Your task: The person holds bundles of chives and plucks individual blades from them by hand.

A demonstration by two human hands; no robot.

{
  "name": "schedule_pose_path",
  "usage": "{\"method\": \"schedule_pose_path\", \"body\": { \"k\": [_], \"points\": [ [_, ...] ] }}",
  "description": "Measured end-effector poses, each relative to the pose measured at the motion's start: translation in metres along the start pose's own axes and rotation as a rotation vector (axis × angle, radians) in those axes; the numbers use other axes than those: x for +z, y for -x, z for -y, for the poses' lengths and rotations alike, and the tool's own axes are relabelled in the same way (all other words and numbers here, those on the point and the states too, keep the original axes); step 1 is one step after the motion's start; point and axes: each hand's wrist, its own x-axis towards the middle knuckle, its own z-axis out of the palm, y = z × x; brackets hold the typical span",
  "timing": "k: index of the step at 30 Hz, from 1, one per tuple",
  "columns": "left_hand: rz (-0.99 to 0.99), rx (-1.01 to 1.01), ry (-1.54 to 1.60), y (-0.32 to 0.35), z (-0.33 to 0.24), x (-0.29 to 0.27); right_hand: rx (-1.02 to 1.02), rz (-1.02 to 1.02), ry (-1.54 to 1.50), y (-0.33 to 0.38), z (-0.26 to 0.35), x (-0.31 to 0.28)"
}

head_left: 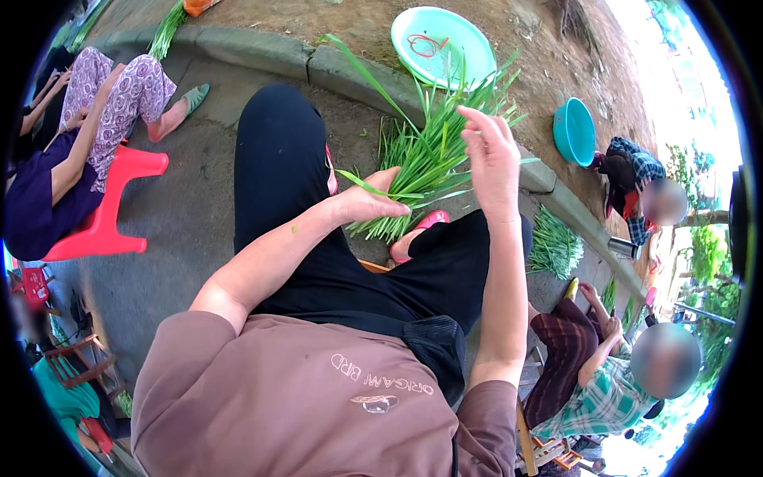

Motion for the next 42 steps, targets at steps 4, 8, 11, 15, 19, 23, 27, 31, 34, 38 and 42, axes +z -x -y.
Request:
{"method": "schedule_pose_path", "body": {
  "k": [4,8,11,15,19,23,27,31,34,38,42],
  "points": [
    [0.018,-0.003,-0.014,0.000,0.006,-0.004,-0.273,0.132,0.385,-0.005,0.007,-0.001],
    [0.018,-0.014,0.013,0.000,0.003,-0.002,-0.375,0.114,0.597,-0.003,0.004,-0.010],
    [0.023,-0.028,-0.018,0.001,0.002,-0.003,-0.369,0.089,0.621,-0.002,-0.001,-0.014],
    [0.046,-0.003,0.072,0.000,0.002,-0.001,0.039,-0.008,0.094,0.000,-0.022,-0.018],
    [0.050,-0.068,0.046,0.002,-0.005,-0.002,0.434,-0.148,-0.743,0.003,-0.032,-0.030],
    [0.032,-0.038,0.105,0.003,-0.008,-0.001,0.398,-0.267,-1.088,0.006,-0.046,-0.050],
    [-0.035,-0.056,0.149,0.005,-0.018,0.002,0.380,-0.412,-1.175,0.016,-0.057,-0.066],
    [-0.107,-0.007,0.231,0.006,-0.020,-0.001,0.435,-0.436,-1.106,0.034,-0.068,-0.068],
    [-0.125,0.015,0.275,0.007,-0.023,-0.003,0.575,-0.348,-0.811,0.054,-0.083,-0.065],
    [-0.147,0.075,0.338,0.009,-0.031,-0.003,0.423,-0.068,0.357,0.072,-0.085,-0.041],
    [-0.101,0.109,0.358,0.009,-0.032,-0.001,0.386,0.401,0.372,0.077,-0.043,-0.014]
  ]
}}
